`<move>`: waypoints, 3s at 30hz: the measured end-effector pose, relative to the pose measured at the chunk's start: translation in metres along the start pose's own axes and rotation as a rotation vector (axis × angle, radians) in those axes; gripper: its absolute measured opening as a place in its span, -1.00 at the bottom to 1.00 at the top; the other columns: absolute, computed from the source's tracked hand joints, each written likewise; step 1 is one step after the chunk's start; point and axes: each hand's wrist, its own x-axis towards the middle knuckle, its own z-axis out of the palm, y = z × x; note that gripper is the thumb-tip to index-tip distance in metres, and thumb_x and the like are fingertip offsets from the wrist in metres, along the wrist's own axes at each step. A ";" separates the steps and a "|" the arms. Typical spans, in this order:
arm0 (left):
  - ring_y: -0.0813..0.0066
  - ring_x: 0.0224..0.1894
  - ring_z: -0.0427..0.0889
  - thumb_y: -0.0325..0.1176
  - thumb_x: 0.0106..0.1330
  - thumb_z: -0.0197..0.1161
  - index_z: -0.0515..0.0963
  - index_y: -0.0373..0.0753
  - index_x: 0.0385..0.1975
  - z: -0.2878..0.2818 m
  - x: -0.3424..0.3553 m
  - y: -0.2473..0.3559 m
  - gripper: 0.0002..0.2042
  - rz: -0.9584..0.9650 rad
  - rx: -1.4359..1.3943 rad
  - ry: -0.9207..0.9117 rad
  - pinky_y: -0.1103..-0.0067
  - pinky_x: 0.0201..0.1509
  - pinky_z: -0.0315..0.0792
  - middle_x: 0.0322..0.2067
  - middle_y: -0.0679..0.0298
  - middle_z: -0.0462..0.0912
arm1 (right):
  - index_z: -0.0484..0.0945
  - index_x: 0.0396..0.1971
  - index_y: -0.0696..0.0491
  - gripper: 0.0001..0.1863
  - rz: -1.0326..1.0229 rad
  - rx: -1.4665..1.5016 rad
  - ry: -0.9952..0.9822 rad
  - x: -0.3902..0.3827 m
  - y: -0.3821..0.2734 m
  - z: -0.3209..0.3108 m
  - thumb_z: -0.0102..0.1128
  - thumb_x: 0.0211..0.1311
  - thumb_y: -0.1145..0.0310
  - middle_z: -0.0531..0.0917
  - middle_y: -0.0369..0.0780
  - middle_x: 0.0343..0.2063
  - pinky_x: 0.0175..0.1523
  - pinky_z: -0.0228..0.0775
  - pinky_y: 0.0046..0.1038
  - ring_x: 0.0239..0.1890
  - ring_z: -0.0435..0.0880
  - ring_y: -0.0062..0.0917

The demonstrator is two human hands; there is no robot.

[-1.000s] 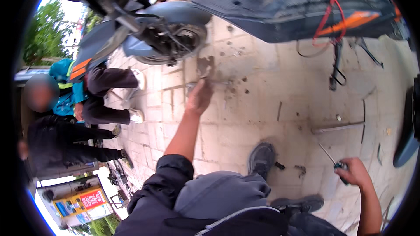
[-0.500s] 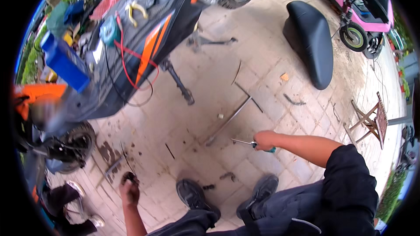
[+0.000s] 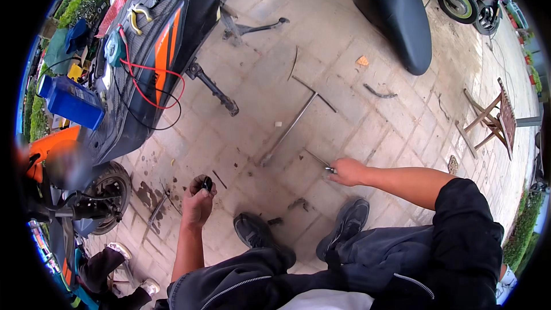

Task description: The person works on the handlebars of an orange electric scooter, using a screwdriver to tighten components and adjusting the grips. They briefly walk into a cluttered shop to retrieve a blue bottle, then return to the scooter to continue the repair work.

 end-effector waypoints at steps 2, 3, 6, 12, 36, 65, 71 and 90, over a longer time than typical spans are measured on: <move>0.43 -0.28 0.45 -0.40 -0.12 0.41 0.41 -0.30 -0.13 -0.004 -0.001 -0.002 -0.51 -0.014 0.001 0.017 0.58 -0.14 0.32 -0.34 0.26 0.49 | 0.52 -0.45 0.17 -0.67 0.004 0.081 -0.033 -0.008 -0.012 0.011 0.12 0.03 0.15 0.59 0.03 -0.42 -0.19 0.39 -0.14 -0.31 0.56 -0.05; 0.43 -0.28 0.46 -0.39 -0.12 0.42 0.41 -0.30 -0.12 -0.007 -0.002 -0.003 -0.50 -0.019 0.000 0.028 0.58 -0.14 0.32 -0.34 0.26 0.49 | 0.52 -0.44 0.17 -0.67 0.001 0.105 -0.053 -0.008 -0.018 0.016 0.12 0.02 0.16 0.58 0.04 -0.42 -0.19 0.39 -0.14 -0.31 0.56 -0.05; 0.43 -0.25 0.48 -0.40 -0.09 0.41 0.41 -0.30 -0.11 -0.016 -0.006 -0.006 -0.51 -0.038 -0.020 -0.003 0.58 -0.11 0.34 -0.31 0.27 0.50 | 0.51 -0.41 0.20 -0.67 -0.008 0.164 -0.068 -0.007 -0.024 0.030 0.12 -0.01 0.19 0.58 0.06 -0.42 -0.18 0.39 -0.14 -0.30 0.55 -0.04; 0.44 -0.23 0.48 -0.40 -0.08 0.41 0.41 -0.30 -0.10 -0.023 -0.017 -0.006 -0.51 -0.044 -0.031 0.036 0.58 -0.11 0.36 -0.29 0.27 0.50 | 0.50 -0.43 0.25 -0.67 -0.020 0.218 -0.067 0.009 -0.043 0.048 0.17 -0.10 0.26 0.57 0.09 -0.42 -0.16 0.39 -0.16 -0.29 0.56 -0.03; 0.35 -0.25 0.53 -0.43 -0.16 0.40 0.44 -0.34 -0.13 -0.022 -0.021 -0.006 -0.50 -0.035 -0.063 0.063 0.49 -0.12 0.41 -0.29 0.21 0.54 | 0.53 -0.15 0.20 -0.46 -0.110 0.097 -0.014 0.011 -0.046 -0.044 0.25 -0.05 0.07 0.56 0.02 -0.24 0.02 0.35 -0.25 -0.12 0.53 -0.16; 0.46 -0.25 0.46 -0.43 0.06 0.29 0.43 -0.28 -0.17 0.375 -0.199 0.355 -0.68 -0.045 -0.329 0.152 0.54 -0.11 0.33 -0.29 0.28 0.50 | 0.46 -0.40 0.13 -0.76 1.147 1.154 0.688 -0.463 -0.040 -0.269 0.15 0.03 0.27 0.45 -0.26 -0.59 -0.59 0.26 -0.37 -0.59 0.42 -0.51; 0.54 -0.37 0.45 -0.40 0.09 0.30 0.40 -0.26 -0.11 0.266 -0.304 0.315 -0.64 0.002 -0.394 0.495 0.59 -0.27 0.35 -0.40 0.37 0.48 | 0.47 -0.34 0.12 -0.74 0.871 1.104 0.574 -0.396 -0.038 -0.316 0.17 0.01 0.27 0.47 -0.26 -0.53 -0.56 0.29 -0.42 -0.54 0.45 -0.54; 0.56 -0.43 0.39 -0.28 0.07 0.31 0.50 -0.09 -0.43 0.147 -0.474 0.320 -0.86 0.322 -0.631 0.707 0.62 -0.34 0.28 -0.50 0.46 0.45 | 0.49 -0.31 0.20 -0.73 0.708 0.957 0.636 -0.362 -0.178 -0.364 0.13 0.05 0.32 0.41 -0.29 -0.65 -0.65 0.24 -0.56 -0.68 0.35 -0.61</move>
